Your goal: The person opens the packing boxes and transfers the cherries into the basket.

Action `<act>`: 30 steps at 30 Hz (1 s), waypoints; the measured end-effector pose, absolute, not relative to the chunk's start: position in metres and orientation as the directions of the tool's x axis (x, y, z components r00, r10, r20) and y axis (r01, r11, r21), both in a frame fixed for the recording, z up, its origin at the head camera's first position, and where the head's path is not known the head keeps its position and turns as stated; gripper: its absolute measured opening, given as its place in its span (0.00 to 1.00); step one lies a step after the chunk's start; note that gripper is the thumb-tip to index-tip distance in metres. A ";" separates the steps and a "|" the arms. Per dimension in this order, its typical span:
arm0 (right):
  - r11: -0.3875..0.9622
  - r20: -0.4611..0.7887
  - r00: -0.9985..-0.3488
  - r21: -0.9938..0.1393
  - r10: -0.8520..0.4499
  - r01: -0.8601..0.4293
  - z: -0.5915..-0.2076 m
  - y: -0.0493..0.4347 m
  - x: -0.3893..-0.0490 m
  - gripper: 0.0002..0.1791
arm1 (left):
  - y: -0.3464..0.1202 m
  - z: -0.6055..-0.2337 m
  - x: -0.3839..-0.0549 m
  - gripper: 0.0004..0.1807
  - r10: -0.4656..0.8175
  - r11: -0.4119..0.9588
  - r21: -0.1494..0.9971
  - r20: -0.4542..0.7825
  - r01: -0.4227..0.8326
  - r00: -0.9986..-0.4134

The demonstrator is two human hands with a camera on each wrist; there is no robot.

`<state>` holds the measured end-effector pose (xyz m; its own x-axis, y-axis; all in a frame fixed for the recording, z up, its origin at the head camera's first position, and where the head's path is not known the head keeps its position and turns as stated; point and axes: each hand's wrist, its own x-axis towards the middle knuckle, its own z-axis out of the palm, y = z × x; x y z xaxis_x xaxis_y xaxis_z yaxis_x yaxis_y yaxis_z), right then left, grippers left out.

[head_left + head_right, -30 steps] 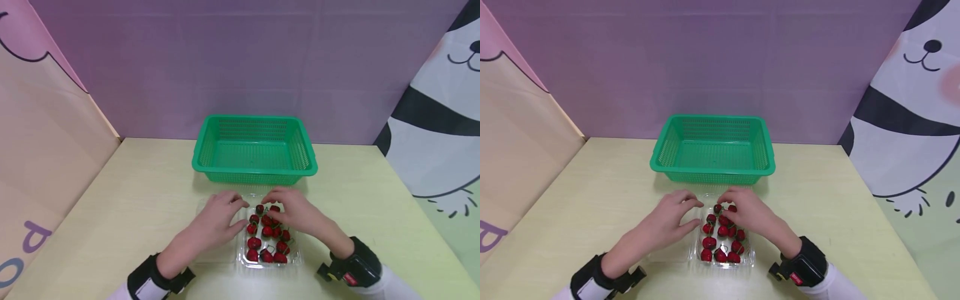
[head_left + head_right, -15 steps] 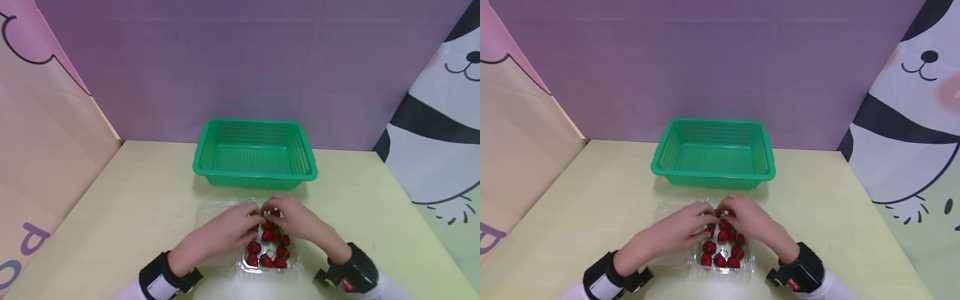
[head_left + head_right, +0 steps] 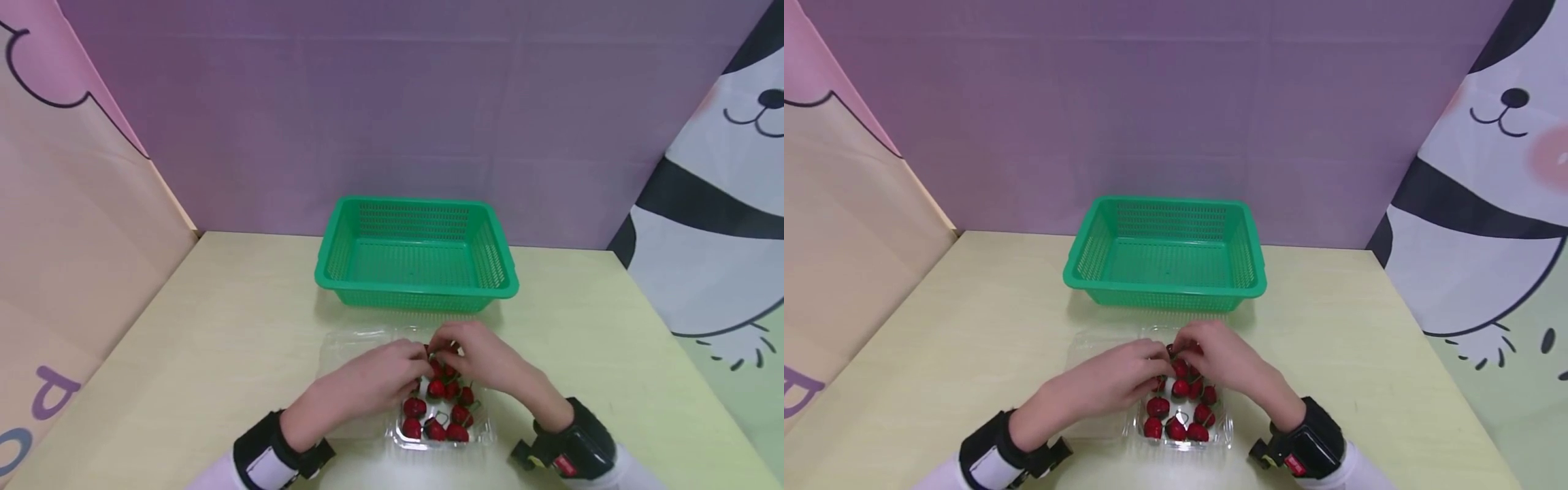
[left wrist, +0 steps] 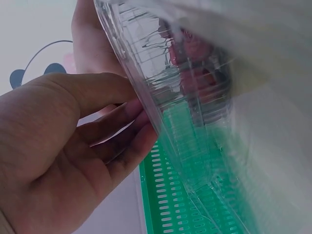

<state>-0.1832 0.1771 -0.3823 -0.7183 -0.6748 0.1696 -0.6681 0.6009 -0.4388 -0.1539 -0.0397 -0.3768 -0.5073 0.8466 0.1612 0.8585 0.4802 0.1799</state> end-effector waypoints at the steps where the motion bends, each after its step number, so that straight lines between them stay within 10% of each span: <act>1: 0.601 0.168 -0.722 -0.448 -0.671 -0.663 -0.382 0.178 -0.183 0.08 | -0.039 -0.377 -0.154 0.13 0.849 0.478 0.174 0.159 0.861 -0.503; 30: 0.512 0.308 -0.783 -0.618 -0.540 -0.597 -0.354 0.187 -0.185 0.04 | -0.036 -0.375 -0.152 0.11 0.861 0.482 0.064 0.147 0.874 -0.486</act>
